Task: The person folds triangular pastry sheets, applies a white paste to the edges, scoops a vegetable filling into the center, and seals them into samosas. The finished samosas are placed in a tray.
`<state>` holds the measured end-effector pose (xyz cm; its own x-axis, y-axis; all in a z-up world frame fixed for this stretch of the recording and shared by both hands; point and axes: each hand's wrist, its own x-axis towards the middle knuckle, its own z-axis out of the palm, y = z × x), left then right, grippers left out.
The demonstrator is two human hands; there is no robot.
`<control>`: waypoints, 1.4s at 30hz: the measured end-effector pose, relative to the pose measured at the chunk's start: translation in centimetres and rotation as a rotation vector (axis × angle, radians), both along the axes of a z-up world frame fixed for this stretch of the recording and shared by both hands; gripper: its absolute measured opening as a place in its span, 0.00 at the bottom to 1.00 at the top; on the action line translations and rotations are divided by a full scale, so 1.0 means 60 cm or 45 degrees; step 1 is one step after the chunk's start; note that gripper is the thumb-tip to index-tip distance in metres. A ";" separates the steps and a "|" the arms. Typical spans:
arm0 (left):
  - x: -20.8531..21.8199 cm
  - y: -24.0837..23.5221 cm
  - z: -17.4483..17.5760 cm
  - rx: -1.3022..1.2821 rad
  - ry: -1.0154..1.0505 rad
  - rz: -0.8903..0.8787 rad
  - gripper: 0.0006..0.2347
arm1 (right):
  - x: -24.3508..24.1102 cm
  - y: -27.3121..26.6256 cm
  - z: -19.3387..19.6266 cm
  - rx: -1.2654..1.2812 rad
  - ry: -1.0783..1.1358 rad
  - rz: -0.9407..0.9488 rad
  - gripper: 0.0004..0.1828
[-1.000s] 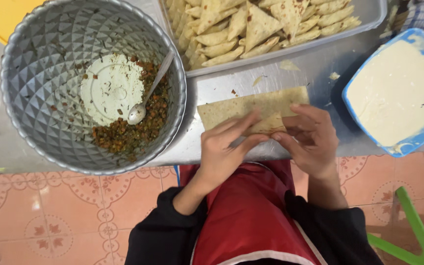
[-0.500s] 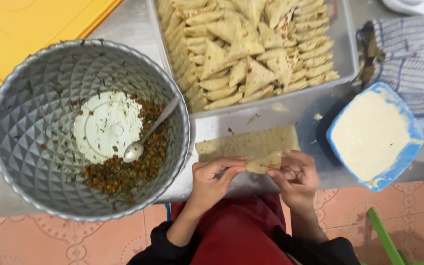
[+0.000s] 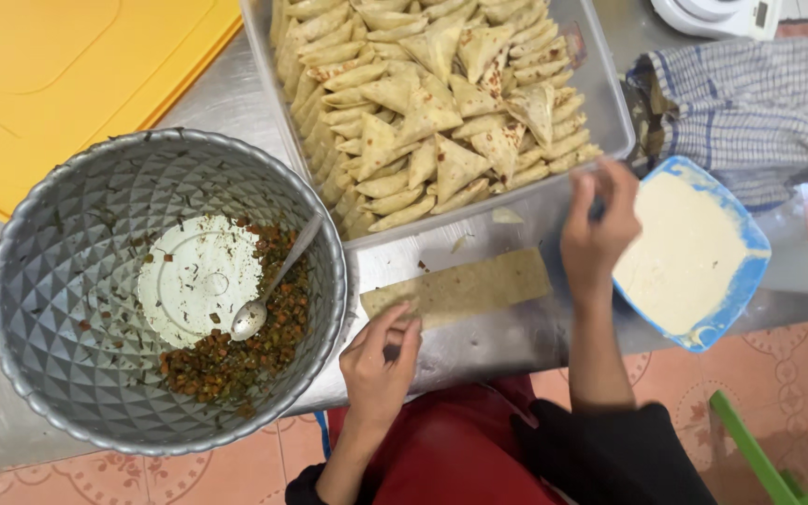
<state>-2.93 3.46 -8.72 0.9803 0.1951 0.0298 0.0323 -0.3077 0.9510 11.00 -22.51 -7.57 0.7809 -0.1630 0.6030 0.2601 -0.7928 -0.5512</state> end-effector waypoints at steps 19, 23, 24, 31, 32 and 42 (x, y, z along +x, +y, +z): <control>0.007 -0.107 -0.010 -0.880 0.176 -0.379 0.18 | -0.209 0.039 0.000 1.403 0.888 0.957 0.24; -0.001 -0.092 0.000 -0.366 0.000 -0.357 0.16 | -0.211 0.049 -0.018 1.526 0.839 0.908 0.25; -0.003 -0.087 0.001 -0.260 -0.077 -0.355 0.17 | -0.208 0.050 -0.020 1.602 0.853 0.890 0.25; -0.021 -0.026 -0.011 -0.597 0.396 -0.137 0.10 | -0.193 0.028 -0.061 1.185 0.746 0.637 0.17; -0.033 -0.003 -0.005 -0.565 0.242 -0.102 0.08 | -0.182 0.019 -0.067 1.087 0.707 0.577 0.16; -0.127 0.097 0.102 -0.036 -0.564 0.466 0.07 | -0.119 0.060 -0.016 -0.258 0.190 0.369 0.23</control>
<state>-10.53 9.29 -2.61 0.7440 0.5260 0.4120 -0.2710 -0.3259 0.9057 3.86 -18.90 -8.55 0.8587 0.1885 0.4766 0.4184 -0.7949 -0.4394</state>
